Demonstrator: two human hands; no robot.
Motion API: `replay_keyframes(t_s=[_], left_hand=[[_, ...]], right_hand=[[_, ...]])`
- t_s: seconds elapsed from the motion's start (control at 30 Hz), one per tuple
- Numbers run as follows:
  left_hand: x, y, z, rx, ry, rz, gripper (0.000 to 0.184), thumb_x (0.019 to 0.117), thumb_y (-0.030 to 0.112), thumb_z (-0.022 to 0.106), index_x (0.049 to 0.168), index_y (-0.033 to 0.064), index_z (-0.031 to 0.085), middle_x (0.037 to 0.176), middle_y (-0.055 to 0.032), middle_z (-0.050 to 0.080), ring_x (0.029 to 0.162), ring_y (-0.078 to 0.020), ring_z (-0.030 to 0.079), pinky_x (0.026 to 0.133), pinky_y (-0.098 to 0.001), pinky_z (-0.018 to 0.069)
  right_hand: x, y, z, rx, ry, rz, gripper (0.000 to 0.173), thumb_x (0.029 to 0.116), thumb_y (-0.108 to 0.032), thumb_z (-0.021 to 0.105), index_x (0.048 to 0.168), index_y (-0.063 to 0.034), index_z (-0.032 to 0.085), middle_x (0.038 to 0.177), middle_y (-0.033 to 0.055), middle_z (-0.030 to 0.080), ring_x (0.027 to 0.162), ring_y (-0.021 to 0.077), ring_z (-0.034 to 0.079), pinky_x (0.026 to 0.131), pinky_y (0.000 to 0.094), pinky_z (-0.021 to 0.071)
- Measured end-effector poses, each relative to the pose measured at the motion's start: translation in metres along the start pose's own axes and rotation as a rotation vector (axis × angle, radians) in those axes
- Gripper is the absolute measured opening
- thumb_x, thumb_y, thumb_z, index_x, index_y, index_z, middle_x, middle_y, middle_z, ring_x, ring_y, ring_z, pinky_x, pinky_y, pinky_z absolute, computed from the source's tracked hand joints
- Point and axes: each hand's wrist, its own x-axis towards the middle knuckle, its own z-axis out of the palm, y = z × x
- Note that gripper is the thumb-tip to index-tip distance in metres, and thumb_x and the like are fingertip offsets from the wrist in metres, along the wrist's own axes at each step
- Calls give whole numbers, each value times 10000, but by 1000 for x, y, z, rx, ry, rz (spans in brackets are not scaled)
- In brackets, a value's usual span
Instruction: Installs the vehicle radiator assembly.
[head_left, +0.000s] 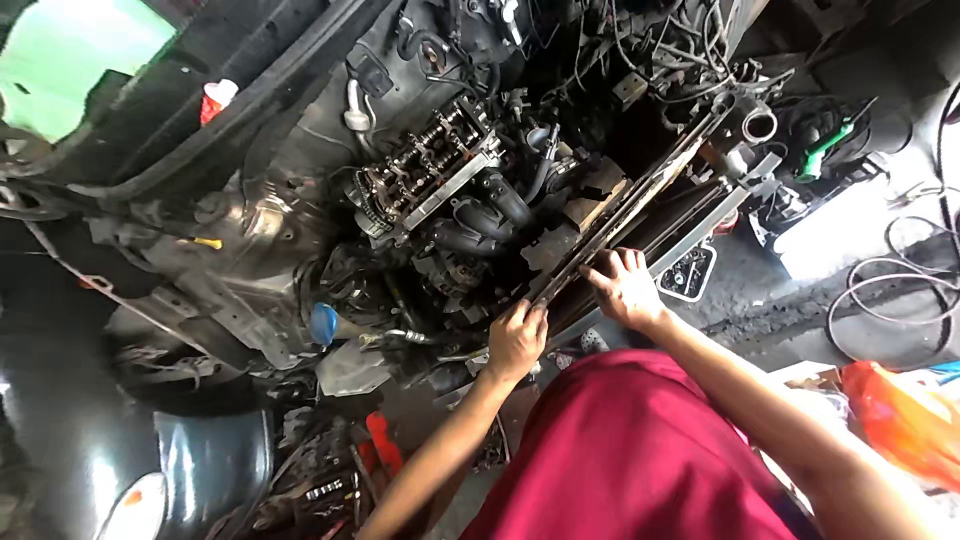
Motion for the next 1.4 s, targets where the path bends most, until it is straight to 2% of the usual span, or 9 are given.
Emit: replay_keyframes(t_s=[0.13,0.33,0.6,0.8,1.0,1.27,1.4], left_hand=[[5,10,0,30,1,-11,205,923,143,648,1006,43,806,851,-150,730,714,-277,729,636,-387,613],[18,21,1,63,-32,-34,189,917,111,658,1012,27,798,841,-162,719,718,-299,728,650,-405,616],[32,26,-3,137,-133,54,171,918,75,660,1013,20,791,870,-164,725,783,-315,739,692,-417,624],[42,29,-2,191,-173,102,148,901,53,670,981,15,788,885,-172,725,805,-325,742,712,-424,626],[48,34,-1,189,-246,93,125,898,23,666,959,-1,773,887,-187,714,825,-345,737,726,-448,624],[52,38,-8,197,-378,66,128,912,-5,646,971,-29,757,973,-212,717,911,-368,736,788,-465,621],[56,37,-8,208,-438,62,148,933,-2,618,981,-36,754,971,-214,714,906,-370,732,796,-470,616]], right_hand=[[11,-1,-2,-16,-9,-50,300,899,-178,634,1171,-236,746,1070,208,653,1018,432,624,908,601,464],[20,7,-3,35,6,-99,222,918,-174,647,1094,-227,772,995,196,648,972,425,622,890,587,470],[22,15,-4,103,-10,-137,228,910,-116,667,1076,-229,775,1008,189,645,1014,424,612,925,574,474],[22,18,-5,97,-21,-157,235,874,-103,697,1057,-234,766,991,172,640,981,403,612,910,559,472],[22,20,-10,100,-79,-154,294,867,-80,694,1098,-251,755,1033,173,647,1012,404,614,966,576,460],[23,21,-8,77,-66,-171,263,887,-106,690,1092,-258,753,1019,157,643,990,386,614,941,571,457],[24,23,-8,80,-82,-174,288,897,-80,660,1108,-257,742,1025,157,638,989,385,614,932,561,456]])
